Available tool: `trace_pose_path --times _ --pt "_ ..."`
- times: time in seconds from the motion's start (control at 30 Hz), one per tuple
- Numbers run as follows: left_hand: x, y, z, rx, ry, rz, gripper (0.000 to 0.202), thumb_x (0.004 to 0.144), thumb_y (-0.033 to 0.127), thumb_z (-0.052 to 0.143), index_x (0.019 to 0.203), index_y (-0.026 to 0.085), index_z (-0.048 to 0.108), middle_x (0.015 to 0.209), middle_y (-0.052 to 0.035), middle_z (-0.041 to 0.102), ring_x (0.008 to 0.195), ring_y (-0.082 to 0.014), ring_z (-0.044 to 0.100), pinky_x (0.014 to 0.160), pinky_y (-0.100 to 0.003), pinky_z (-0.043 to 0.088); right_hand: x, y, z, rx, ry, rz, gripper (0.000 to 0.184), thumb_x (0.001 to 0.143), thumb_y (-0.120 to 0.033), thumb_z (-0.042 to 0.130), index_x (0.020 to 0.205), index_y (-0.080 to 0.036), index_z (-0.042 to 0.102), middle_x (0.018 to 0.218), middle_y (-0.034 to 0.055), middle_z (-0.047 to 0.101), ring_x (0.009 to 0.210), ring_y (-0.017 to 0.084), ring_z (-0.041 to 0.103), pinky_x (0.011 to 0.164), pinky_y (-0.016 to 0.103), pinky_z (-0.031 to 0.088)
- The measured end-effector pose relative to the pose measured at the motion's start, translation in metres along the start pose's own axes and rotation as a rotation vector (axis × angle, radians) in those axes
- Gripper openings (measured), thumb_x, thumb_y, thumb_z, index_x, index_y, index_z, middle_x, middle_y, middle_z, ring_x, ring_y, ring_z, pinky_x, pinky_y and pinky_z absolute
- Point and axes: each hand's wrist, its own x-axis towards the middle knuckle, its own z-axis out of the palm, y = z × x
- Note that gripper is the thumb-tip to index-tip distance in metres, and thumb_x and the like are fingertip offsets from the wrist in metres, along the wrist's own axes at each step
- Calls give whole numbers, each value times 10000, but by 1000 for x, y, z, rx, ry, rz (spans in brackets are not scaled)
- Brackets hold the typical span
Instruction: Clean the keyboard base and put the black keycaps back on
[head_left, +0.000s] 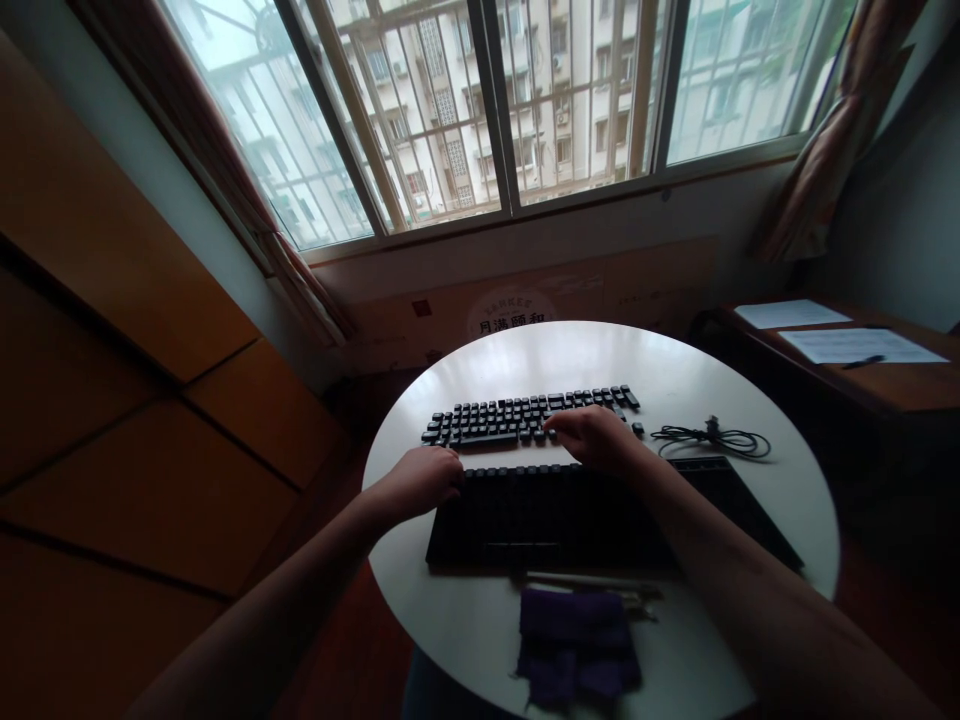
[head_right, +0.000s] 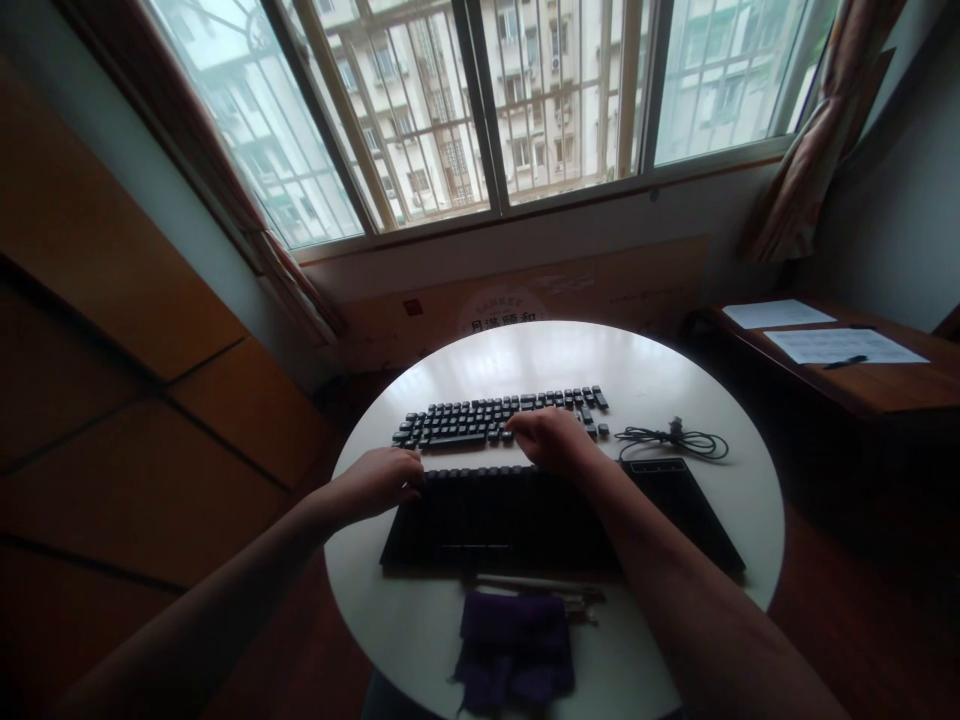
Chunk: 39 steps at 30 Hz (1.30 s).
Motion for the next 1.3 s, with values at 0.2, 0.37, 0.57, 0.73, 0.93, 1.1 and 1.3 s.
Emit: trace_pose_path --times 0.2,0.37,0.57,0.73,0.93,1.1,1.3 --pt "-1 -4 7 -27 57 20 98 756 164 718 805 240 757 887 -17 734 845 -189 677 720 -259 478 -2 -4 -3 0 2 0 270 831 -167 602 1011 -267 776 837 7 774 723 188 715 658 243 489" --pt "5 -5 14 15 33 18 133 742 140 712 798 248 765 879 -26 735 845 -201 675 725 -266 482 -1 -5 -1 3 -7 6 281 816 -163 604 1010 -269 777 802 4 765 702 184 705 666 245 483" --pt "-5 -18 16 -121 78 37 189 795 178 695 942 265 775 957 -24 751 910 -194 685 794 -268 500 -1 -6 0 3 6 -2 287 817 -160 597 1010 -271 779 788 -2 762 682 173 697 651 236 470" --pt "-34 -19 19 -242 317 -101 255 863 143 582 1036 215 755 1035 -53 752 910 -185 693 844 -291 526 -1 -8 -4 16 8 -15 301 805 -134 593 999 -270 780 784 -5 766 681 175 702 645 235 472" --pt "-47 3 39 -315 381 -130 365 867 52 482 1049 210 755 1055 -51 747 931 -180 696 863 -289 539 -1 -6 0 9 -10 -25 291 831 -149 588 1011 -283 773 867 1 778 783 207 730 700 265 504" --pt "-42 14 51 -311 292 -158 383 845 40 482 1061 202 753 1046 -68 734 908 -185 686 832 -298 546 -1 -5 0 31 -12 -27 282 838 -152 589 1015 -273 772 865 5 778 773 201 728 698 262 512" --pt "-43 12 49 -288 291 -175 344 871 61 479 1050 186 746 1064 -87 718 974 -205 655 862 -328 532 0 -6 0 13 -9 -20 283 824 -151 584 998 -267 775 813 2 768 706 183 708 682 253 497"
